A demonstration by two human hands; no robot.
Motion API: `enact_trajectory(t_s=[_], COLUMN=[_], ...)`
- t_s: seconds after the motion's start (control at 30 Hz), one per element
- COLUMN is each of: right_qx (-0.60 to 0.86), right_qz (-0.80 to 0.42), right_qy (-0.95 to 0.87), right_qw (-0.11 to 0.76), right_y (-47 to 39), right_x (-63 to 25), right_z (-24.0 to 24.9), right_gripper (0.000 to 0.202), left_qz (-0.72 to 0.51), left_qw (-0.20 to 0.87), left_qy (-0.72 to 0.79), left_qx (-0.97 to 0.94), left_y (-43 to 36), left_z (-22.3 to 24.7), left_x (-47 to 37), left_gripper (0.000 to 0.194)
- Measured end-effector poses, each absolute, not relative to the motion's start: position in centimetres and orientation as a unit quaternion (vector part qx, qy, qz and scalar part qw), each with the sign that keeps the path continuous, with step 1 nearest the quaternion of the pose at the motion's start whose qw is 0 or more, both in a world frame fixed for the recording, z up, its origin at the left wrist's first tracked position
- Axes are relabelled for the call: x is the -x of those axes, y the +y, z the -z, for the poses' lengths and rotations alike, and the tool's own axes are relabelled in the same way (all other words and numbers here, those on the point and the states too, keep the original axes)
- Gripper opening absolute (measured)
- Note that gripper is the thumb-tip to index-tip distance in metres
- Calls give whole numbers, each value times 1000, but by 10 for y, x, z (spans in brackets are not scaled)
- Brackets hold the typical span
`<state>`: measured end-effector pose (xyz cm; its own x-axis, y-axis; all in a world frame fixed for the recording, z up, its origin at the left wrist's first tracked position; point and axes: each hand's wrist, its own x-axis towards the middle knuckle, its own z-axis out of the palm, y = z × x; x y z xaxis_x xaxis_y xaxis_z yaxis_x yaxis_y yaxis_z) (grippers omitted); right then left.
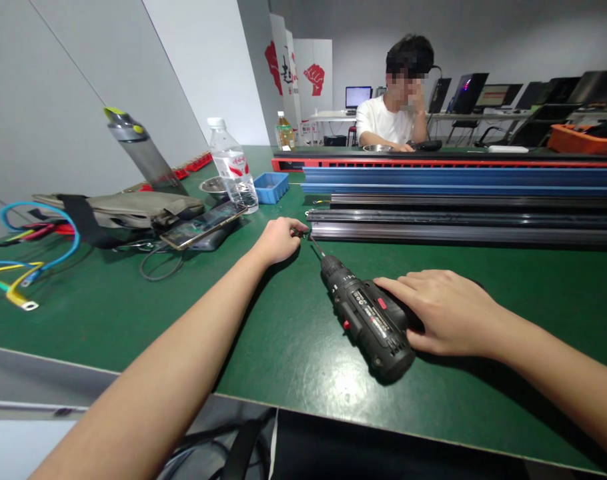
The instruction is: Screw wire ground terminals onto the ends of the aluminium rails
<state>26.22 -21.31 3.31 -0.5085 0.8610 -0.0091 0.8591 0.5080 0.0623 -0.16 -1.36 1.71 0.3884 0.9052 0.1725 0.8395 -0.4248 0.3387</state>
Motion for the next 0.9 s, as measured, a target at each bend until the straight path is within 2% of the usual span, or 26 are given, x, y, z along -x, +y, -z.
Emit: enact_trajectory(t_s=[0.2, 0.53, 0.9], right_qx=[-492, -484, -485], right_qz=[-26, -28, -25], right_qy=[870, 875, 874], right_qw=[18, 18, 17], right_y=[-213, -213, -212], right_x=[-262, -264, -264], right_z=[-33, -33, -33], right_gripper=[59, 58, 58], left_qz=[-157, -169, -277], left_qw=[84, 59, 203], left_qy=[515, 494, 475], left_qx=[-838, -851, -810], left_y=[-14, -12, -17], left_z=[-18, -15, -20], left_x=[1, 2, 3], left_gripper=[29, 18, 19])
